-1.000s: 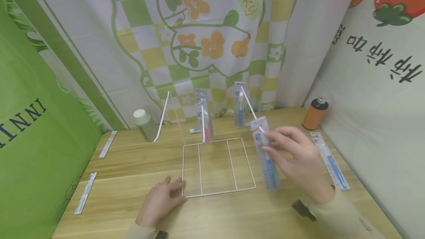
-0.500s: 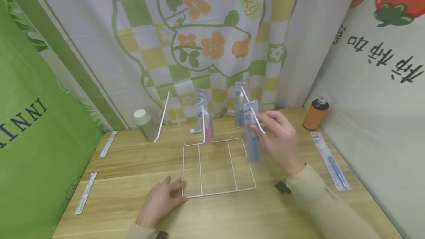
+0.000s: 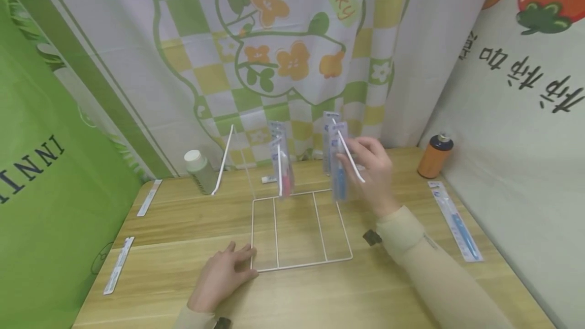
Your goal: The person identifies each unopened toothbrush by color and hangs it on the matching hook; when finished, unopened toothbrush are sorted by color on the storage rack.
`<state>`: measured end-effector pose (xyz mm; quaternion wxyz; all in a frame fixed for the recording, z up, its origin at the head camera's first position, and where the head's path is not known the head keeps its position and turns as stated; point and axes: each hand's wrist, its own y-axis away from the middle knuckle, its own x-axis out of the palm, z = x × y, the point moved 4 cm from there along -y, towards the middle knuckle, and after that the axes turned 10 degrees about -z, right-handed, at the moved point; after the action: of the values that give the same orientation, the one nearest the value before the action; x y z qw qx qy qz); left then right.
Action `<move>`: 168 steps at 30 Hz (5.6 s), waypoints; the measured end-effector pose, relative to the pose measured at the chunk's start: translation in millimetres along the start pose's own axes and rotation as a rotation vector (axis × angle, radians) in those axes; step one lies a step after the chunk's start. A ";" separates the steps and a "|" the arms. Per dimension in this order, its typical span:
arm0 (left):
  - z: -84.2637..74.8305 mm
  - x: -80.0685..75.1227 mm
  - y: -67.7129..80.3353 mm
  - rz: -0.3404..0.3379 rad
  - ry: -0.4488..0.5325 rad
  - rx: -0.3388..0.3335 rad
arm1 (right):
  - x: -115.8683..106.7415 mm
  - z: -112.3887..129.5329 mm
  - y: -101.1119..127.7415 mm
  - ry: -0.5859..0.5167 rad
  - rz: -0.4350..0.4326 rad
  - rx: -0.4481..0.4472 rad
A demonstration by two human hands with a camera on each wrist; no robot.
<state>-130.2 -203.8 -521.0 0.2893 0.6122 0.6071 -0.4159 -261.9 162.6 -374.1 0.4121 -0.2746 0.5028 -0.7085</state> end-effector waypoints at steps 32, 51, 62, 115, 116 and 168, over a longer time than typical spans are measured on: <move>0.5 0.7 -0.6 -0.001 -0.002 -0.004 | 13.4 -20.1 -2.6 0.026 -0.044 0.009; -0.2 0.1 -0.2 -0.001 -0.011 -0.005 | -6.4 -25.3 6.8 -0.041 -0.045 -0.008; 1.0 0.4 -1.2 -0.009 -0.008 0.001 | -81.3 -72.0 22.1 0.047 0.167 0.172; -0.5 -0.4 -1.2 -0.013 -0.019 0.009 | -223.4 -204.9 77.4 0.525 0.985 0.658; -0.2 -0.3 -1.2 -0.012 -0.022 0.009 | -223.1 -204.3 77.0 0.522 0.989 0.656; -1.1 -0.3 -0.1 -0.004 -0.016 0.006 | -148.2 -51.5 1.3 0.221 0.295 0.265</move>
<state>-130.2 -202.9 -520.2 0.2914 0.6084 0.6049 -0.4231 -227.4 314.9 -389.2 0.4862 -0.0623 0.4823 -0.7260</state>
